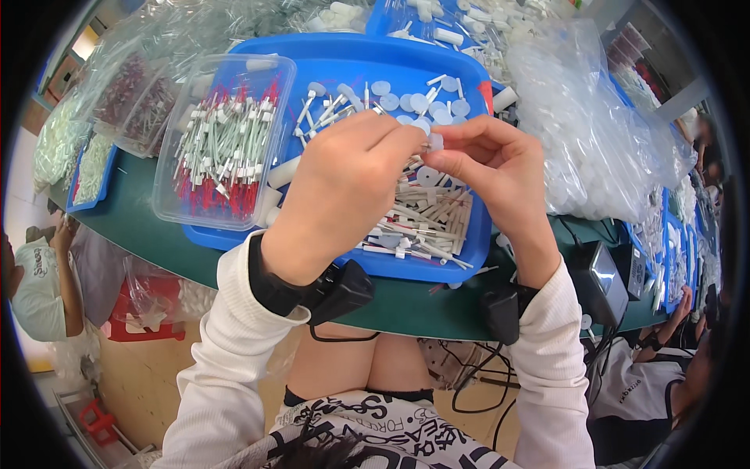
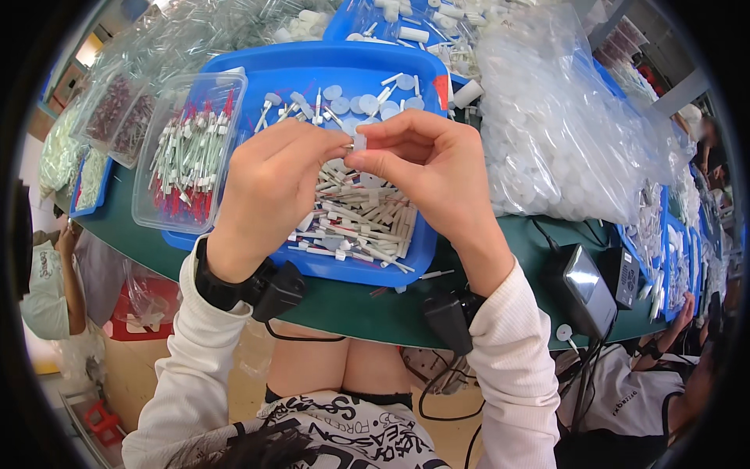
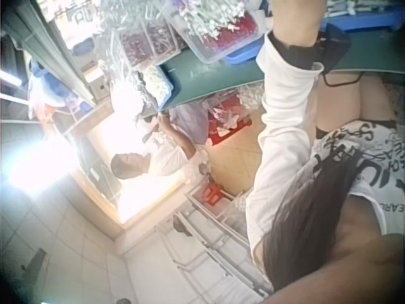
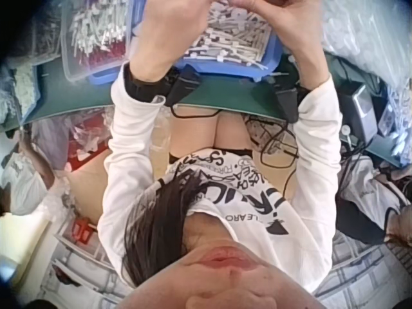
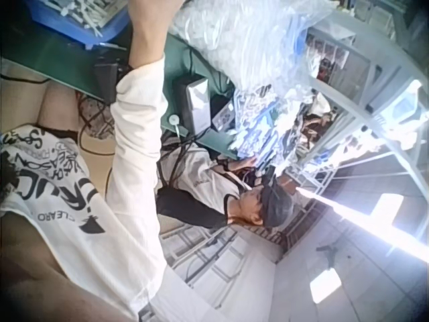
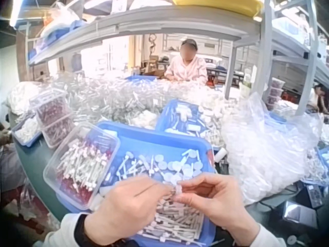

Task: The person sits at a workbench and assembles small white plastic components by hand. They pick up a cylindrical piece and a flat disc, fit them together, and place the finished unit into a blue tray. The process is repeated continuously with parts from a clear container.

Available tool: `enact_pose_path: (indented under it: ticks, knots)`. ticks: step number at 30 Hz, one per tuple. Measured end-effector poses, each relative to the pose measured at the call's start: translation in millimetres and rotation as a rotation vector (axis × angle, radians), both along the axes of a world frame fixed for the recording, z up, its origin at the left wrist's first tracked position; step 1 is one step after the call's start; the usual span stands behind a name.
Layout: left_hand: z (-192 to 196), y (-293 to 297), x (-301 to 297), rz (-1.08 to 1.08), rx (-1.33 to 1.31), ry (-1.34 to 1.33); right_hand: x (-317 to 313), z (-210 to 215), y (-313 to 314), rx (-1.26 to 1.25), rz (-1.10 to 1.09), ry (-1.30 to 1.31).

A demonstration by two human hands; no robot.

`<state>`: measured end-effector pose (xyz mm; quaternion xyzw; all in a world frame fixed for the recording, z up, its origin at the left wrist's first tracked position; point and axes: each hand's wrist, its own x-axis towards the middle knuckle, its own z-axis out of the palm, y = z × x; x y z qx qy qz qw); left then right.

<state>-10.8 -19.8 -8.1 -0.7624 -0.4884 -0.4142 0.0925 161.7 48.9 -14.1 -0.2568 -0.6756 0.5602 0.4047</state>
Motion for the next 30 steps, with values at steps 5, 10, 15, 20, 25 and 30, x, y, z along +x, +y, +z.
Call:
enact_pose_path:
  ticks: [5, 10, 15, 20, 25, 30]
  knots:
    - [5.3, 5.3, -7.5, 0.081, 0.062, -0.068, -1.4, 3.6, 5.3, 0.055, -0.082, 0.183]
    - [-4.9, 12.5, -27.1, 0.359, 0.073, 0.084, 9.1, 1.4, 15.0, 0.434, -0.389, -0.254]
    - [11.3, 1.6, -12.9, -0.051, -0.265, 0.055, 12.9, -1.7, 13.5, 0.844, -0.265, -0.507]
    - [-5.8, -1.3, -4.3, -0.158, -0.362, 0.163, 12.2, -3.5, 10.0, 0.897, -0.158, -0.616]
    - [-4.8, -4.8, -4.8, -0.117, -0.417, 0.125, 12.0, 2.0, 4.1, 0.911, -0.092, -0.614]
    - [0.1, -0.8, -10.0, -0.177, -0.425, -0.189, 14.2, -2.0, 8.2, 0.815, -0.112, -0.602]
